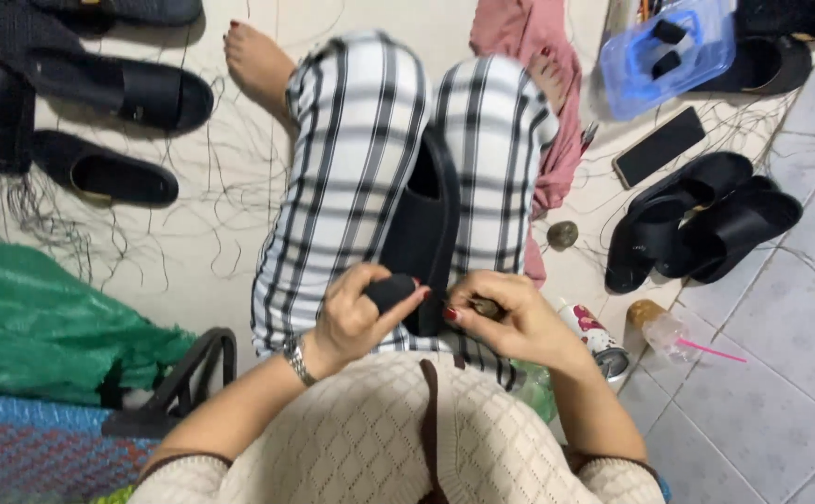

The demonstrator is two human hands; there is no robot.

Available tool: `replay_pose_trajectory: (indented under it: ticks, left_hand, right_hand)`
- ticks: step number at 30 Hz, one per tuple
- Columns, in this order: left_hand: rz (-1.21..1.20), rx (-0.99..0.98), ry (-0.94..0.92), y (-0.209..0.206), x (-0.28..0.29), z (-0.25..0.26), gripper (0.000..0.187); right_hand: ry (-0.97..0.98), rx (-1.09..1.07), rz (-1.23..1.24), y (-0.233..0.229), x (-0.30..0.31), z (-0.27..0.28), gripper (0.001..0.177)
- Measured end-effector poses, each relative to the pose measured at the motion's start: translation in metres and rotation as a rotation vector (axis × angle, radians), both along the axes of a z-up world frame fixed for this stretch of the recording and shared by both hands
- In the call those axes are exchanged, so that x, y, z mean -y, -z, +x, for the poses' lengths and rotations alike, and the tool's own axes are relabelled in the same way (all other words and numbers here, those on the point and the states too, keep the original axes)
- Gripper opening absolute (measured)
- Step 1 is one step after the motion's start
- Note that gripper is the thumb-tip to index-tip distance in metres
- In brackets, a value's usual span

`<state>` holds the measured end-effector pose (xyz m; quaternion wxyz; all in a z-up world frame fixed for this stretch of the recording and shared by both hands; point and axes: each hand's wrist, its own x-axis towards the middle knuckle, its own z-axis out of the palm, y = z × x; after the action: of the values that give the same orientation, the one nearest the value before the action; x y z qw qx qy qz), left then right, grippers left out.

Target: Hand-sewing the strap of a black slide sandal to its sole using a needle and thread.

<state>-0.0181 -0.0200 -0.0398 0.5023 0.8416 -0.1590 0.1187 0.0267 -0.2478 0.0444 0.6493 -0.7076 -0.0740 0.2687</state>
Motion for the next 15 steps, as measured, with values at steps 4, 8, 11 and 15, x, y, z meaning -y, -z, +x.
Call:
replay_pose_trajectory:
  ticks: [4, 8, 11, 15]
  left_hand:
    - [-0.022, -0.025, 0.016, -0.006, 0.003, 0.009, 0.018]
    - [-0.089, -0.16, 0.134, -0.002, -0.008, 0.006, 0.009]
    - [-0.033, -0.311, 0.209, -0.012, -0.026, 0.002, 0.025]
    - [0.075, -0.257, 0.292, -0.05, -0.032, 0.014, 0.015]
  right_hand:
    - [-0.064, -0.068, -0.128, 0.007, 0.039, 0.001, 0.009]
    - [-0.062, -0.162, -0.054, 0.032, 0.054, 0.0, 0.015]
    - [-0.207, -0.171, -0.134, 0.014, 0.044, 0.022, 0.014]
    - [-0.394, -0.096, -0.331, -0.007, 0.018, 0.031, 0.011]
